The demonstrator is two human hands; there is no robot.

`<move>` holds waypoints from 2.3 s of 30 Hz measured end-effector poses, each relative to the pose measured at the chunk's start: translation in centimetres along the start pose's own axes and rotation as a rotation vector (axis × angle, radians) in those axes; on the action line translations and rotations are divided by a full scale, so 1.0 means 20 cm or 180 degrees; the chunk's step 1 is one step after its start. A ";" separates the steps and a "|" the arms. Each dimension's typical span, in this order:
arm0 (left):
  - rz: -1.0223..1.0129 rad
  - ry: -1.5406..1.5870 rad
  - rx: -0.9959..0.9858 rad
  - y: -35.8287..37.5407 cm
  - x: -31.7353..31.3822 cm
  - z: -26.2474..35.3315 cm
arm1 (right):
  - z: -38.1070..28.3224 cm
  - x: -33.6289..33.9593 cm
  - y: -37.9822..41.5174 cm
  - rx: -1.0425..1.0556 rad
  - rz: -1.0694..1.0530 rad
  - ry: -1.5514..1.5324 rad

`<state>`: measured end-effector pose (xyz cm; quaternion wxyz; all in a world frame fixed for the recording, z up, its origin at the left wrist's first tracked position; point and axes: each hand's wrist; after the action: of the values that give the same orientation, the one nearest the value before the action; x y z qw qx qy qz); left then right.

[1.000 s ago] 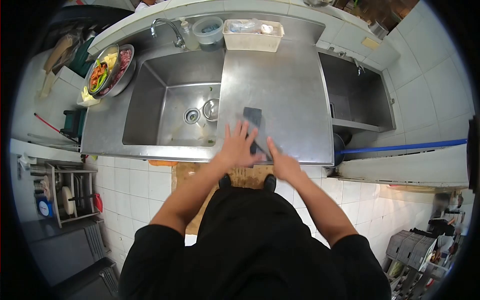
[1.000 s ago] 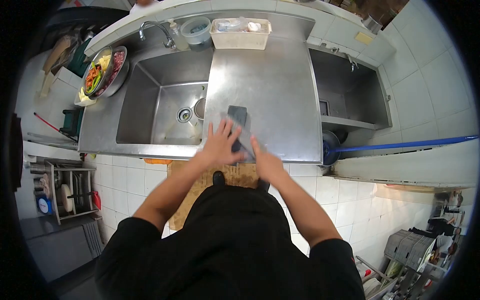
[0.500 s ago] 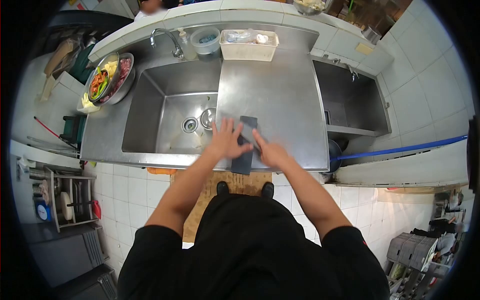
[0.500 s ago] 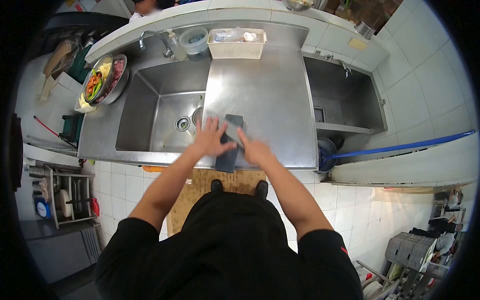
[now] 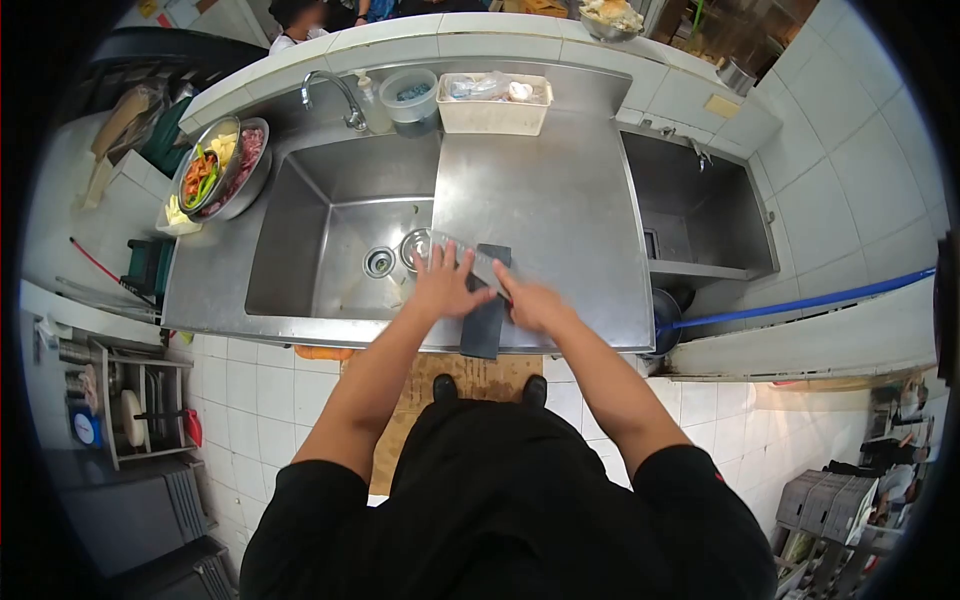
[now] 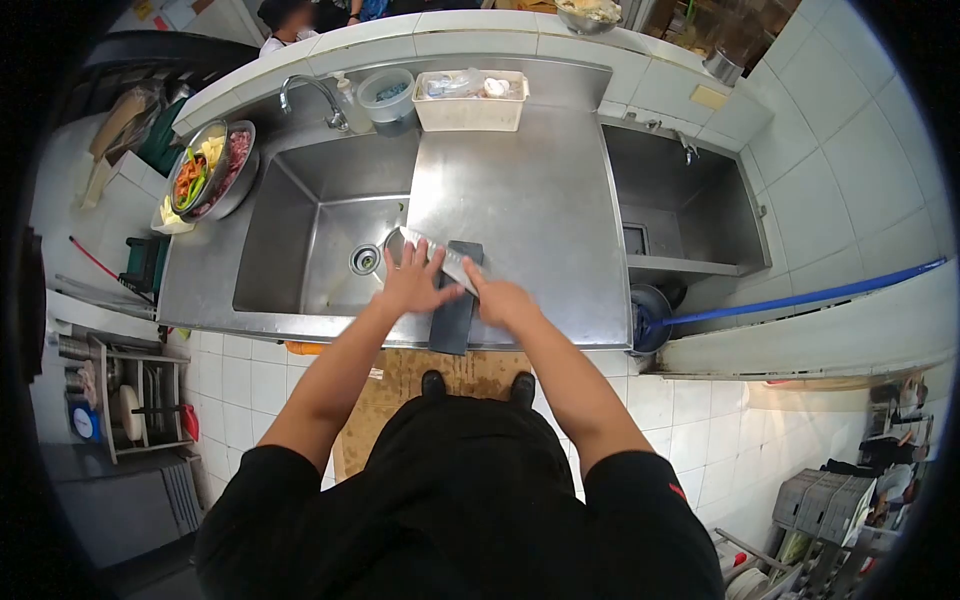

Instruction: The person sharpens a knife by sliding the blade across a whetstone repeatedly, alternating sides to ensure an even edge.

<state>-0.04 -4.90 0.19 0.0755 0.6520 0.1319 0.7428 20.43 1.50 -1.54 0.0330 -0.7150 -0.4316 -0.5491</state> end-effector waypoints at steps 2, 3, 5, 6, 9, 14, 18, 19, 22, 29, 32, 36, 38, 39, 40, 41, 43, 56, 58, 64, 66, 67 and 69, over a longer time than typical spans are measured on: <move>0.0229 0.0003 -0.0220 0.22 -0.12 0.05 | 0.02 -0.13 0.20 0.0055 -0.0067 -0.0021; 0.0329 0.0031 -0.0378 0.38 -0.18 0.09 | 0.03 -0.18 0.34 0.0073 -0.0131 -0.0052; -0.0034 0.0277 -0.0390 0.61 -0.18 0.21 | -0.06 -0.18 0.63 -0.0021 -0.0315 -0.0076; -0.0075 0.0338 -0.0471 0.64 -0.18 0.24 | -0.05 -0.17 0.61 -0.0089 -0.0337 -0.0031; 0.0373 0.0292 -0.0521 0.43 -0.23 0.20 | 0.05 -0.25 0.47 -0.0103 0.0030 0.0301; 0.0039 0.0130 -0.0246 -0.06 0.00 0.16 | 0.10 -0.04 0.12 -0.0242 0.0264 0.0035; 0.0159 -0.0049 -0.0751 0.31 -0.14 0.27 | 0.04 -0.14 0.58 -0.0309 0.0042 -0.0041; 0.0168 0.0149 -0.0926 0.46 -0.18 0.31 | -0.01 -0.15 0.74 -0.0486 -0.0283 -0.0095; 0.0237 0.0311 -0.1123 0.57 -0.24 0.37 | -0.01 -0.16 0.82 -0.0798 -0.0458 -0.0038; 0.0195 0.0191 -0.0911 -0.01 -0.08 0.36 | 0.16 -0.09 0.45 -0.0678 0.0267 0.0282; 0.0225 0.0208 -0.1112 0.19 -0.13 0.39 | 0.12 -0.06 0.63 -0.0632 0.0027 0.0288; 0.0033 0.0274 -0.1250 0.50 -0.16 0.44 | -0.01 -0.11 0.90 -0.0871 -0.0542 0.0109; 0.0183 0.0203 -0.1201 0.45 -0.18 0.44 | -0.02 -0.14 0.89 -0.0874 -0.0450 0.0121; 0.0274 0.0132 -0.1122 0.35 -0.16 0.42 | 0.01 -0.11 0.77 -0.0810 -0.0257 0.0197; 0.0223 0.0111 -0.1024 0.22 -0.12 0.39 | 0.06 -0.08 0.65 -0.0738 -0.0059 0.0276; 0.0171 0.0090 -0.0919 0.09 -0.07 0.36 | 0.11 -0.09 0.50 -0.0627 0.0135 0.0238; 0.0103 0.0090 -0.0774 -0.01 -0.05 0.31 | 0.10 -0.06 0.37 -0.0551 0.0232 0.0183; 0.0133 0.0040 -0.0353 0.15 -0.09 0.14 | -0.01 -0.10 0.27 -0.0280 -0.0136 0.0013; -0.0014 0.0047 -0.0149 -0.04 0.00 0.09 | 0.01 -0.02 0.09 -0.0178 0.0054 0.0027; 0.0205 0.0074 -0.0329 0.19 -0.10 0.11 | 0.01 -0.16 0.24 -0.0011 0.0033 0.0026; 0.0349 0.0220 -0.0455 0.47 -0.24 0.16 | -0.08 -0.19 0.53 -0.0156 -0.0367 -0.0053; 0.0209 0.0384 -0.0499 0.57 -0.21 0.20 | -0.10 -0.20 0.60 -0.0168 -0.0478 -0.0076; 0.0274 0.0318 -0.0490 0.57 -0.23 0.21 | -0.09 -0.20 0.56 -0.0183 -0.0347 0.0028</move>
<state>5.45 -16.61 -0.28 0.0867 0.6115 0.0499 0.7849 26.36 -8.72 0.71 -0.0156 -0.6886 -0.4538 -0.5654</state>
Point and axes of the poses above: each hand's wrist, its own y-axis away from the middle knuckle, its own x-axis out of the back of the hand, z = x × y, and after that the axes turned 1 degree about y, right-handed
